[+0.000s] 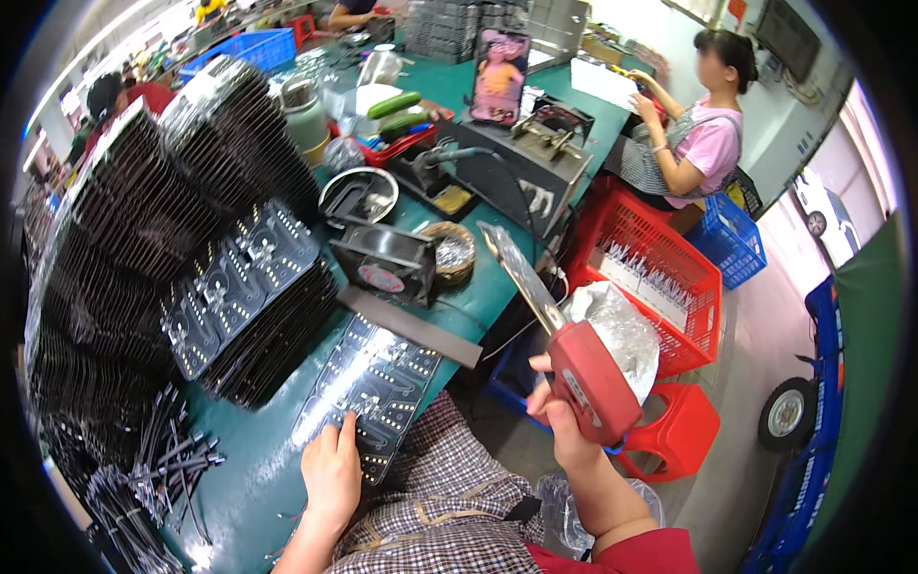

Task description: The person solders wires onto circuit boards using a soldering gun, picking up wires, positioning them onto each board, and applying the soldering tool to attach the connections.

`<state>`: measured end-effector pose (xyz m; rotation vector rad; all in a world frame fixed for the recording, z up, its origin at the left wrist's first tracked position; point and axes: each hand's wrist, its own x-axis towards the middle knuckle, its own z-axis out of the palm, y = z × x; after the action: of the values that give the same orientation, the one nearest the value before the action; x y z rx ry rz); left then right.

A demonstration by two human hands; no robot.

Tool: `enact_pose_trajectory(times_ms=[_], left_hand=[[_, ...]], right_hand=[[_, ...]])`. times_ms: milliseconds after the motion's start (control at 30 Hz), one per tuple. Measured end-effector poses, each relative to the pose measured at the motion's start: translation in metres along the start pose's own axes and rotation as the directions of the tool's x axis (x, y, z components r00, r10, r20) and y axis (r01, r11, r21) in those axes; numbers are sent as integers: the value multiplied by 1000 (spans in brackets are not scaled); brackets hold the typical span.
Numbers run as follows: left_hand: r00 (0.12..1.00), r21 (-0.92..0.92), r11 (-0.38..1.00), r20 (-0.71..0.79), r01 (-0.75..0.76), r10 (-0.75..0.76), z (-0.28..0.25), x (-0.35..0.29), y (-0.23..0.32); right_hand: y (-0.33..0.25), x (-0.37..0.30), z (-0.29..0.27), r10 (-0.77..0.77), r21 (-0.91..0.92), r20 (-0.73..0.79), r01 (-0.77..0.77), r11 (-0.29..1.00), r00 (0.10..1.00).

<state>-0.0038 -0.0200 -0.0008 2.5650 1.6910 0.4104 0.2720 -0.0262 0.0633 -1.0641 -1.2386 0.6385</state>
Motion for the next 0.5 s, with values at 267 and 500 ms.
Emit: enact_pose_trajectory(times_ms=[267, 500], left_hand=[[998, -14, 1000, -55, 17, -17, -1, 2, 1], [999, -12, 1000, -54, 6, -6, 1, 2, -2]], right_hand=[[32, 65, 14, 258, 44, -131, -254, 966, 957], [19, 78, -4, 301, 362, -45, -265, 894, 953]])
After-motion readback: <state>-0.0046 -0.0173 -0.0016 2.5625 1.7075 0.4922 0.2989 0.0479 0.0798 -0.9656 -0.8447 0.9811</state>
